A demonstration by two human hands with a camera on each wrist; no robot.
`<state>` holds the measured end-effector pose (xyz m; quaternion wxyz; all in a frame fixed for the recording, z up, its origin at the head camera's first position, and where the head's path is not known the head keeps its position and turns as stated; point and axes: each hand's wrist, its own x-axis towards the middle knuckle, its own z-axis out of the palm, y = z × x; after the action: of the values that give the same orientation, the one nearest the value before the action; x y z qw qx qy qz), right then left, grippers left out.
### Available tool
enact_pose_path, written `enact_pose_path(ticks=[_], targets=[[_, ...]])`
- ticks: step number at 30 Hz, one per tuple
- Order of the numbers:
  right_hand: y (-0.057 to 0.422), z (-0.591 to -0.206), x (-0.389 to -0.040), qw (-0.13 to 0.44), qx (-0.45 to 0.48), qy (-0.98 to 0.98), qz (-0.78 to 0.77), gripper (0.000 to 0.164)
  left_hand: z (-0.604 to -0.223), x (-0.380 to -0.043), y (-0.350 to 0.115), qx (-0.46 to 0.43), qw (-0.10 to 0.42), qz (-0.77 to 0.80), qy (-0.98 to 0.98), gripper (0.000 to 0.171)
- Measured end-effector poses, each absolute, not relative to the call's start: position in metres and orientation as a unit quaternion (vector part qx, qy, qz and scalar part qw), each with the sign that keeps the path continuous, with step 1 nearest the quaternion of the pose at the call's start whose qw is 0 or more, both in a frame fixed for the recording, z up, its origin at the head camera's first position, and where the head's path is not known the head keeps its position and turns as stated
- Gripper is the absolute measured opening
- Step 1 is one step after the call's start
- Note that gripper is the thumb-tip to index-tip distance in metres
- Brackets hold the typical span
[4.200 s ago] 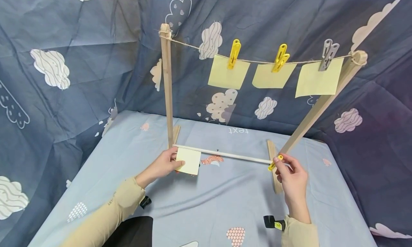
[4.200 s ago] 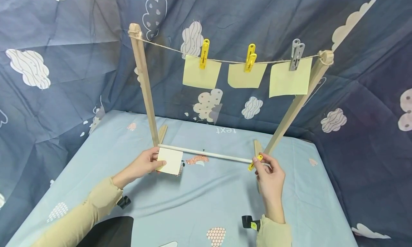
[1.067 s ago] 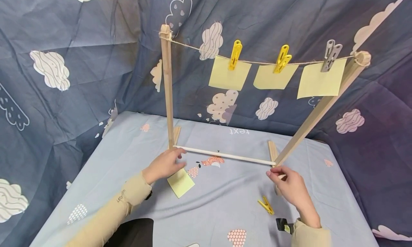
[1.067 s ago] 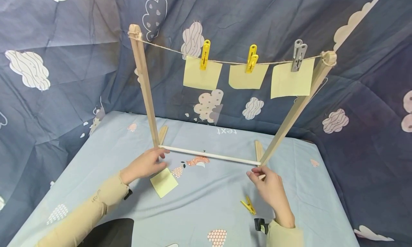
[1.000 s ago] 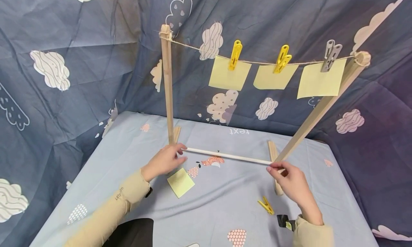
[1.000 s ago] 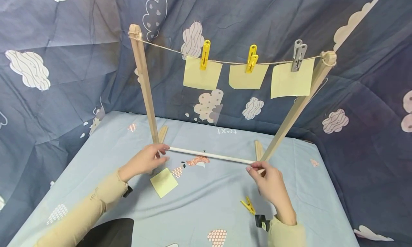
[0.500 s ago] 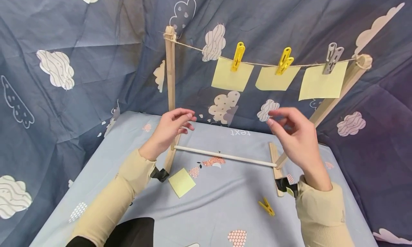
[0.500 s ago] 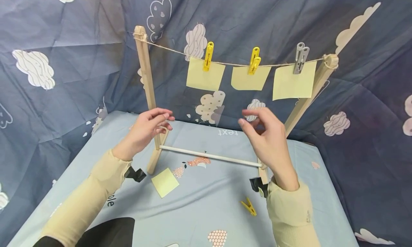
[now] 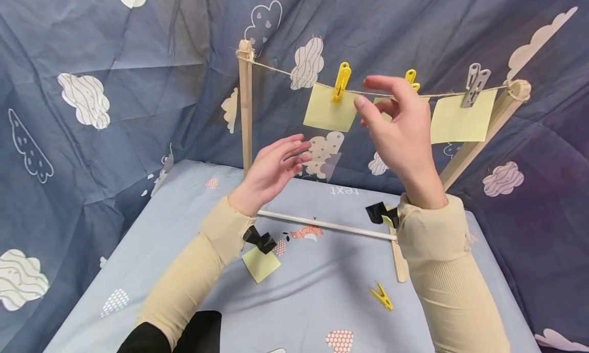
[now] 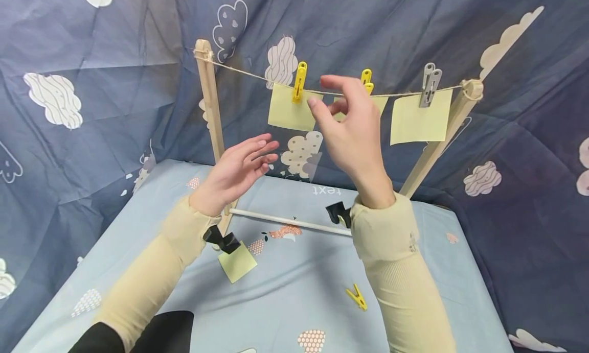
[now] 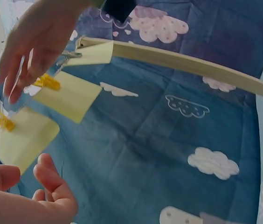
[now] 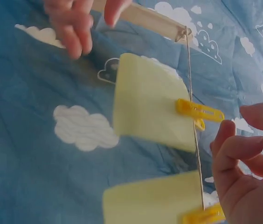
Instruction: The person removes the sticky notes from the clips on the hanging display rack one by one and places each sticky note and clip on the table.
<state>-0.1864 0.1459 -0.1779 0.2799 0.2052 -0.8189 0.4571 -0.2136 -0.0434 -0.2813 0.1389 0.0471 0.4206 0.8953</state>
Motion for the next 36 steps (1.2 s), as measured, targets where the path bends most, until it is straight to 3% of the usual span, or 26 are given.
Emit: enact_pose_path(ticks=[9, 20, 36], targets=[[0.125, -0.152, -0.196, 0.170, 0.135, -0.822, 0.526, 0.047, -0.264, -0.217, -0.025, 0.074, 0.132, 0.905, 0.398, 0.031], [0.120, -0.144, -0.208, 0.110, 0.121, -0.788, 0.593, 0.049, -0.256, -0.217, -0.013, 0.094, 0.131, 0.907, 0.389, 0.029], [0.121, -0.142, -0.211, 0.091, 0.143, -0.763, 0.623, 0.046, -0.254, -0.216, -0.007, 0.082, 0.061, 0.911, 0.399, 0.028]])
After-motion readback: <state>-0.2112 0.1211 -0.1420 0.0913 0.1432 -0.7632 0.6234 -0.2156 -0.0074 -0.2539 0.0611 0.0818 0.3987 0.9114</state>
